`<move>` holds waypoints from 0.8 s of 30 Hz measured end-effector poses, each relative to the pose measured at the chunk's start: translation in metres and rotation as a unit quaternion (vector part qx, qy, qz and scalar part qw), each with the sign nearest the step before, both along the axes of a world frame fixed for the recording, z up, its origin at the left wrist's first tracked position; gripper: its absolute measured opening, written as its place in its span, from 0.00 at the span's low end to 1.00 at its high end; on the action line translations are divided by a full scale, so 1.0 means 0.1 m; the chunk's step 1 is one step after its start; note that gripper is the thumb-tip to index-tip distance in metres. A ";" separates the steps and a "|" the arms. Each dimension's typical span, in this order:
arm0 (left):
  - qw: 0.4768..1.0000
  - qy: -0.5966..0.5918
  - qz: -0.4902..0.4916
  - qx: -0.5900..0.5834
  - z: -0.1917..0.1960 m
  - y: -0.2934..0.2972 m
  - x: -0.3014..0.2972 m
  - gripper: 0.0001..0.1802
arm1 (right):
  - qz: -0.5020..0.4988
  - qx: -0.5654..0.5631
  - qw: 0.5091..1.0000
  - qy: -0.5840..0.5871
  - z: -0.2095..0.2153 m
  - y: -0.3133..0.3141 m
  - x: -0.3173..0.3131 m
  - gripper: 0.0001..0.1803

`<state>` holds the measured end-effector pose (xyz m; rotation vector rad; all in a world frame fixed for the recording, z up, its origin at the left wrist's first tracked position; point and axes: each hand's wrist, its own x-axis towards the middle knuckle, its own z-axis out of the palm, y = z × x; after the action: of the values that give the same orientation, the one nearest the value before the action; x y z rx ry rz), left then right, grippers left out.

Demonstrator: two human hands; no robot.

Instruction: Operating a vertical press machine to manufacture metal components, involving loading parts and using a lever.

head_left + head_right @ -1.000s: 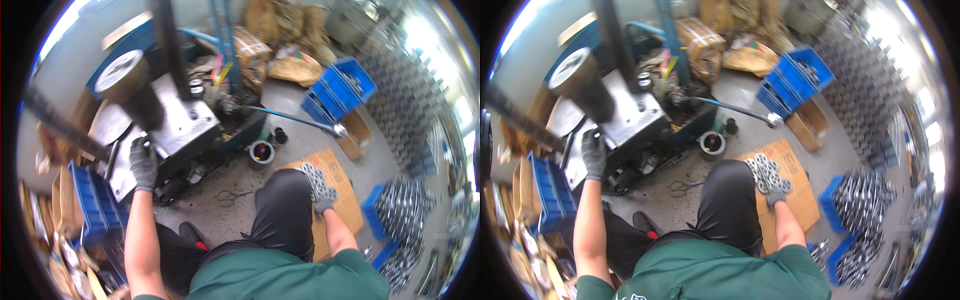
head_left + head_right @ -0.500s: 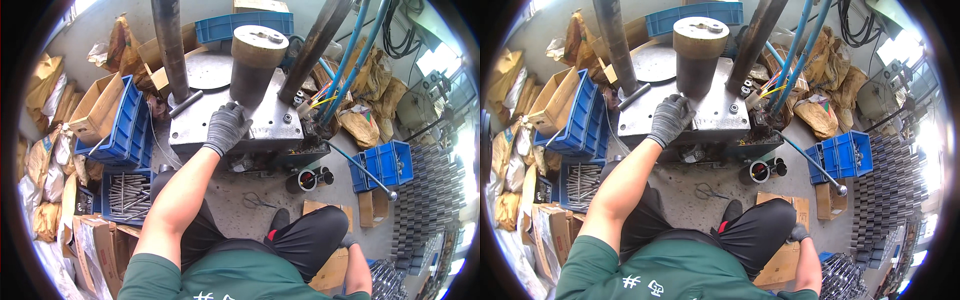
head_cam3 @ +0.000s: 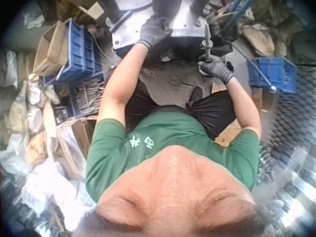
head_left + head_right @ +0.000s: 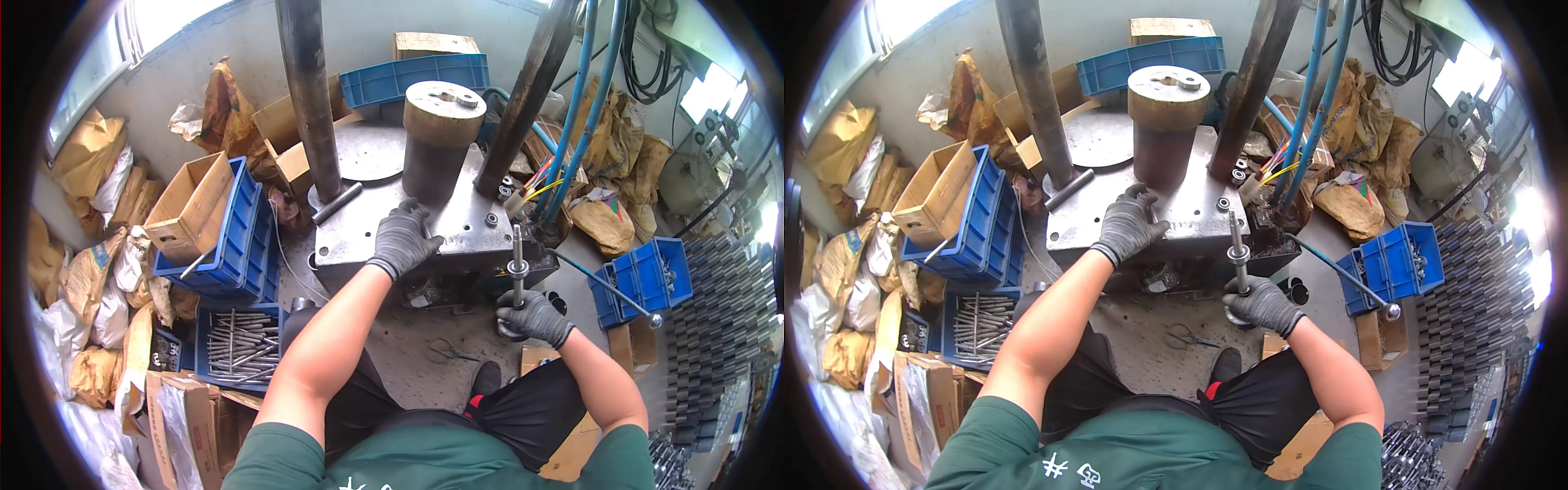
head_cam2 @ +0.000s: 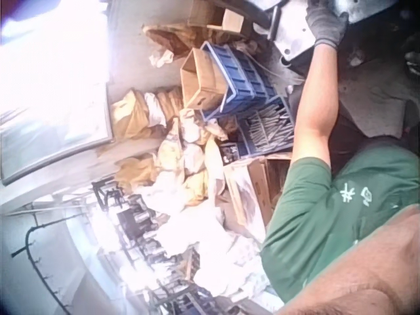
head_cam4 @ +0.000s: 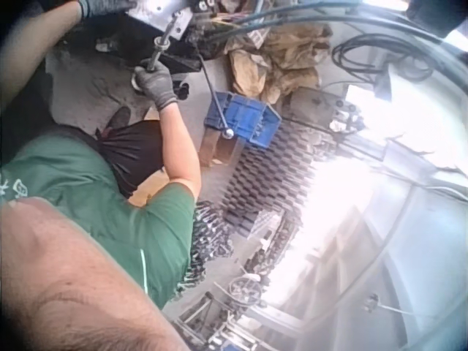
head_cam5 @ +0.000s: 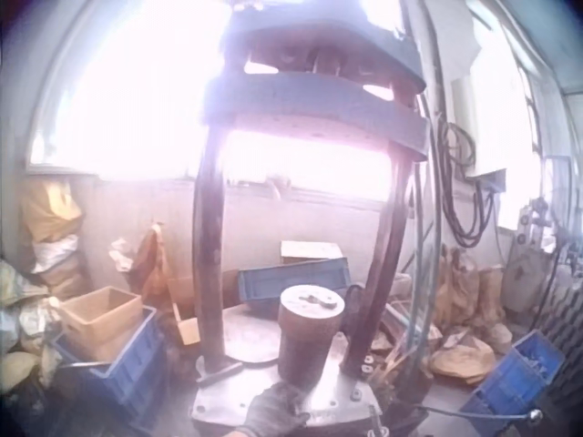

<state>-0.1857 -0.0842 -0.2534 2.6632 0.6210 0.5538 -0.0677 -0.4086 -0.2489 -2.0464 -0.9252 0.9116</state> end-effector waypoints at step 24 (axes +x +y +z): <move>0.675 -0.027 -0.110 -0.730 -0.39 -1.24 -0.33 0.31 | -0.029 -0.006 0.987 0.156 -0.09 0.42 -0.35 0.23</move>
<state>-0.2189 -0.2080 -0.2927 1.1140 0.3869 -0.0469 -0.1028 -0.3670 -0.2575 -1.8595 -0.6876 1.1662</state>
